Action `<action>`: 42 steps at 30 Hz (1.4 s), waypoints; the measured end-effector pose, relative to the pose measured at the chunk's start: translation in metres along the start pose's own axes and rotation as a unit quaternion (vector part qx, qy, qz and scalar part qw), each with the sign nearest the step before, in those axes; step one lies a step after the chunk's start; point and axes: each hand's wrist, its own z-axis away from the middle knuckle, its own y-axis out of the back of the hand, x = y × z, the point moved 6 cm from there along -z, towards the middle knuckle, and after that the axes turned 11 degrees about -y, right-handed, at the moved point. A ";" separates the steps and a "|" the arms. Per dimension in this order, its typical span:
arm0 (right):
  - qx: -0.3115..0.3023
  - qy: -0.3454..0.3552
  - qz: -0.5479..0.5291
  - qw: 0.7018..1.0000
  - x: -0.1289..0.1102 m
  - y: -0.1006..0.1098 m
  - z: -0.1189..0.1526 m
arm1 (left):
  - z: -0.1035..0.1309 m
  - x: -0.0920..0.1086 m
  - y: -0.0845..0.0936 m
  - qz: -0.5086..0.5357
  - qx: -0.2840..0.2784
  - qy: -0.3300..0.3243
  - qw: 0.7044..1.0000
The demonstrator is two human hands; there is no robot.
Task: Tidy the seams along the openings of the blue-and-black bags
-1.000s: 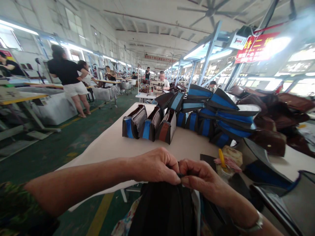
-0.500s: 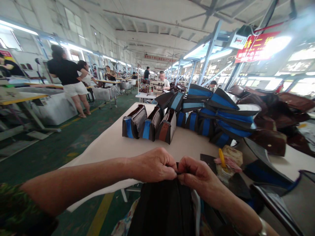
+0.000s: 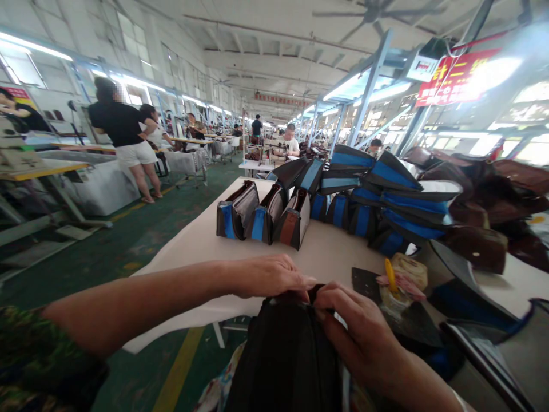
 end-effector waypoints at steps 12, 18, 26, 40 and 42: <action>-0.004 -0.130 -0.157 0.979 0.020 0.014 0.008 | 0.004 0.009 -0.015 -0.077 -0.047 -0.089 0.992; -0.169 -0.095 -0.143 0.970 0.007 0.003 -0.013 | 0.004 0.009 -0.009 -0.053 -0.049 -0.085 0.994; -0.126 -0.204 -0.258 0.936 0.029 -0.001 -0.002 | 0.007 -0.015 0.013 0.033 -0.050 -0.059 0.996; -0.152 -0.266 -0.206 0.929 0.040 -0.012 -0.004 | -0.002 -0.032 0.012 0.024 -0.080 -0.141 0.986; -0.143 -0.281 -0.183 0.931 0.041 -0.012 -0.003 | 0.000 -0.028 0.011 0.014 -0.075 -0.140 0.987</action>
